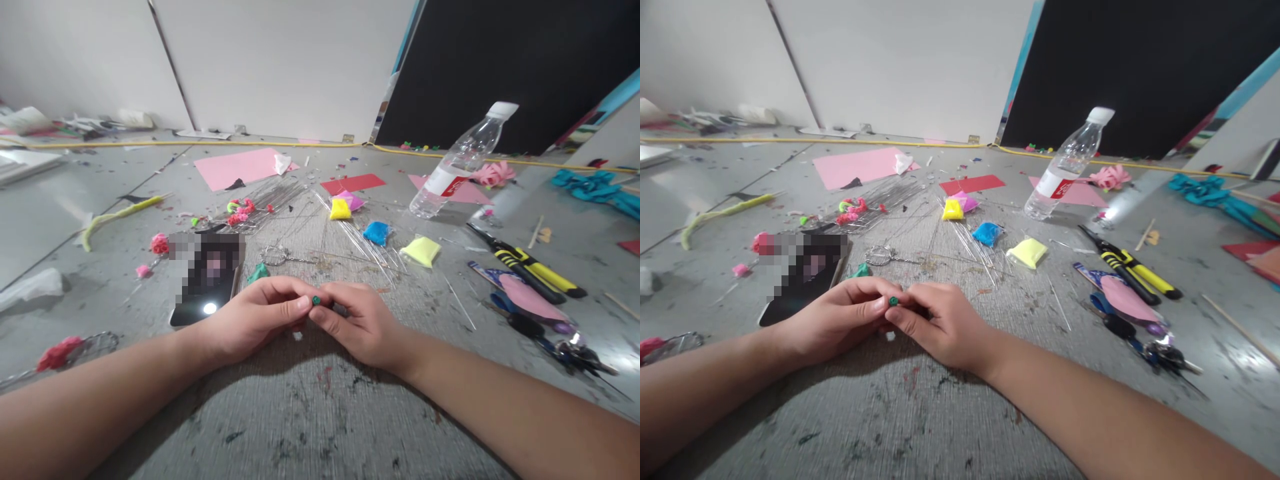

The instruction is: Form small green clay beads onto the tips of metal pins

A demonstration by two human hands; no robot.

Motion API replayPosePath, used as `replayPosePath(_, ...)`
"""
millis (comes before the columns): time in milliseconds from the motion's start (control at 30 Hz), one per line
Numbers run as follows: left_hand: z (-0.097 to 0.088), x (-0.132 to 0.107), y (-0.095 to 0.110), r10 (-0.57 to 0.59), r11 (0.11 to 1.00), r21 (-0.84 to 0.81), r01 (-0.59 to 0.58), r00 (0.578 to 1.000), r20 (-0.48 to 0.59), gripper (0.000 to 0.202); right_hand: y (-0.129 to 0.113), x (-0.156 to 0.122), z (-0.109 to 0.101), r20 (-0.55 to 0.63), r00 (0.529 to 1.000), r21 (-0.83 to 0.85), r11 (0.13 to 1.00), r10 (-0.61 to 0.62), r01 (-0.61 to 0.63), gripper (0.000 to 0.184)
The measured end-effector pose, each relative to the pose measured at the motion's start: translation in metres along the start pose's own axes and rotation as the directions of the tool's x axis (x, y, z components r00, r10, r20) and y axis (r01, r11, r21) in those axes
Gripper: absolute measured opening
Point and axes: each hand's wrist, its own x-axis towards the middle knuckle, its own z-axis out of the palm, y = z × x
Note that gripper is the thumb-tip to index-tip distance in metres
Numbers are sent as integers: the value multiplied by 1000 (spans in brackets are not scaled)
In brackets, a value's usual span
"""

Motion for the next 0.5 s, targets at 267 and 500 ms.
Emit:
replayPosePath(267,-1,-1,1,9,1000,8,-10,1000,10,30,-3,0,-1,9,999,10,999,-31,31,31)
replayPosePath(500,-1,0,1,34,999,37,-35,999,27,29,-5,1,-2,18,999,25,999,-34,33,30)
